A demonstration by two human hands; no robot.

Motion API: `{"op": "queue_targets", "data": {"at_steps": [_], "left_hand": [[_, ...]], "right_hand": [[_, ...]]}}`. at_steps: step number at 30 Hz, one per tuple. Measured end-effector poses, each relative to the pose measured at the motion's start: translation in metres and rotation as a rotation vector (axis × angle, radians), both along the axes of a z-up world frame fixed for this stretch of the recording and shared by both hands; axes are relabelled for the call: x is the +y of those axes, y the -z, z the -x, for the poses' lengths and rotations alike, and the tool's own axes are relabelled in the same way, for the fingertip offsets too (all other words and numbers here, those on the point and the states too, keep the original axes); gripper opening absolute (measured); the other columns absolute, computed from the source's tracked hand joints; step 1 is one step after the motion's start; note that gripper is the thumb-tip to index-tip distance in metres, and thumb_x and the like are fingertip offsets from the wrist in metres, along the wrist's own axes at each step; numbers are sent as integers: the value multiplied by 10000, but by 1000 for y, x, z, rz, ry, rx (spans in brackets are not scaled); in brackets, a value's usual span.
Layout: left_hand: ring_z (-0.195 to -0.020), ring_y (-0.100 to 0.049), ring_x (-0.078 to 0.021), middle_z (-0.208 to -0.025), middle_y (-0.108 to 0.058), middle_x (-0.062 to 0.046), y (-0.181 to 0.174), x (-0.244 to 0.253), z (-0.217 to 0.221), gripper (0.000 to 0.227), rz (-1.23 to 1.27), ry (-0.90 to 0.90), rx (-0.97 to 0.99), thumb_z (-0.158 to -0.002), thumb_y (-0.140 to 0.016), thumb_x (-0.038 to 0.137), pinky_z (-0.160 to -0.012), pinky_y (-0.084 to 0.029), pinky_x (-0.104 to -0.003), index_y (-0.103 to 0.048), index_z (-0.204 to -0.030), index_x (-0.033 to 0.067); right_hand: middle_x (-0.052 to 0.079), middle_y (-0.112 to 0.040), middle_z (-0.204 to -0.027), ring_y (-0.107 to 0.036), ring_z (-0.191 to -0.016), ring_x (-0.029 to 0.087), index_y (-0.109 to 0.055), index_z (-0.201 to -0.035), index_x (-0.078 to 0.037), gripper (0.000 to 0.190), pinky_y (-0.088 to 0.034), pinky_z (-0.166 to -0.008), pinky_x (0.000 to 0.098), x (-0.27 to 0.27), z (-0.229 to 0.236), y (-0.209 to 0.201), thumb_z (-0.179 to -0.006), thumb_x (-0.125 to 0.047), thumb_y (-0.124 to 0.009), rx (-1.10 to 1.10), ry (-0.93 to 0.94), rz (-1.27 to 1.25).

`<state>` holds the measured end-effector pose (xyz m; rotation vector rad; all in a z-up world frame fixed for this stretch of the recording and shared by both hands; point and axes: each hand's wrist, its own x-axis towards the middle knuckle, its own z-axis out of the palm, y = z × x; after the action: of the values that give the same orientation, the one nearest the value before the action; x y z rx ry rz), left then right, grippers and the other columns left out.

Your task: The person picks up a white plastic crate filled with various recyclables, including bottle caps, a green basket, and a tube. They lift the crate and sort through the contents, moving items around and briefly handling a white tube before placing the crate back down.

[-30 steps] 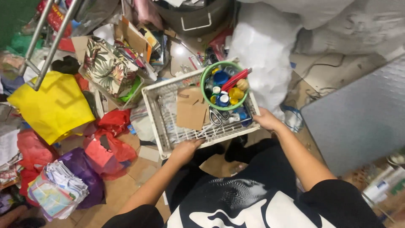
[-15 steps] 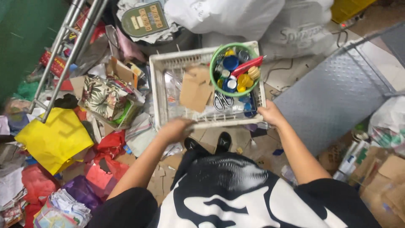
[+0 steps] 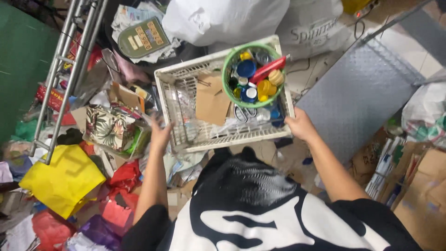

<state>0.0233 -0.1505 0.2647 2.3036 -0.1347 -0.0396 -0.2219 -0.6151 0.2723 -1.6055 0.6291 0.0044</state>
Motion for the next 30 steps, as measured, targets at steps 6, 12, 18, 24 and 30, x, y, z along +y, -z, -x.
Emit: {"op": "queue_targets", "data": {"at_steps": [6,12,18,24,30], "left_hand": [[-892,-702,-179,-1034,-748,-36,81,-7,-36,456,527,93,646,-787,-617,110,-766,-561,-332,-691,-1234,58],[-770,-616,-204,-924,-708,-88,86,3,-79,284,337,89,636,-907,-596,145,-673,-523,-359,-679,-1137,0],[-807,-657,-130,-999,-724,-42,8,-26,-126,382,474,260,616,-883,-589,69,-652,-545,-302,-615,-1263,41],[-624,-506,-126,-831,-606,-40,46,-46,-129,487,604,212,670,-887,-551,30,-530,-455,-304,-584,-1369,95],[-718,-547,-106,-965,-681,-22,30,-51,-106,422,544,200,563,-903,-550,-11,-601,-455,-265,-637,-1310,61]], "right_hand": [[115,-709,-938,-663,-831,180,-627,-1239,19,401,-530,-764,351,-1,-41,-34,-848,-69,-609,-25,-37,432],[84,-712,-1017,-630,-854,172,-639,-1242,11,374,-532,-752,330,6,-31,-3,-875,-38,-595,74,-29,272],[69,-717,-1020,-632,-834,169,-660,-1208,21,369,-510,-749,315,13,-49,-18,-852,-23,-574,144,146,81],[108,-694,-995,-618,-845,198,-652,-1183,56,282,-514,-765,349,-18,-51,-12,-927,-49,-599,197,170,84],[69,-700,-1018,-638,-882,181,-626,-1205,8,300,-511,-779,340,-3,-39,-32,-916,-70,-639,292,198,125]]}}
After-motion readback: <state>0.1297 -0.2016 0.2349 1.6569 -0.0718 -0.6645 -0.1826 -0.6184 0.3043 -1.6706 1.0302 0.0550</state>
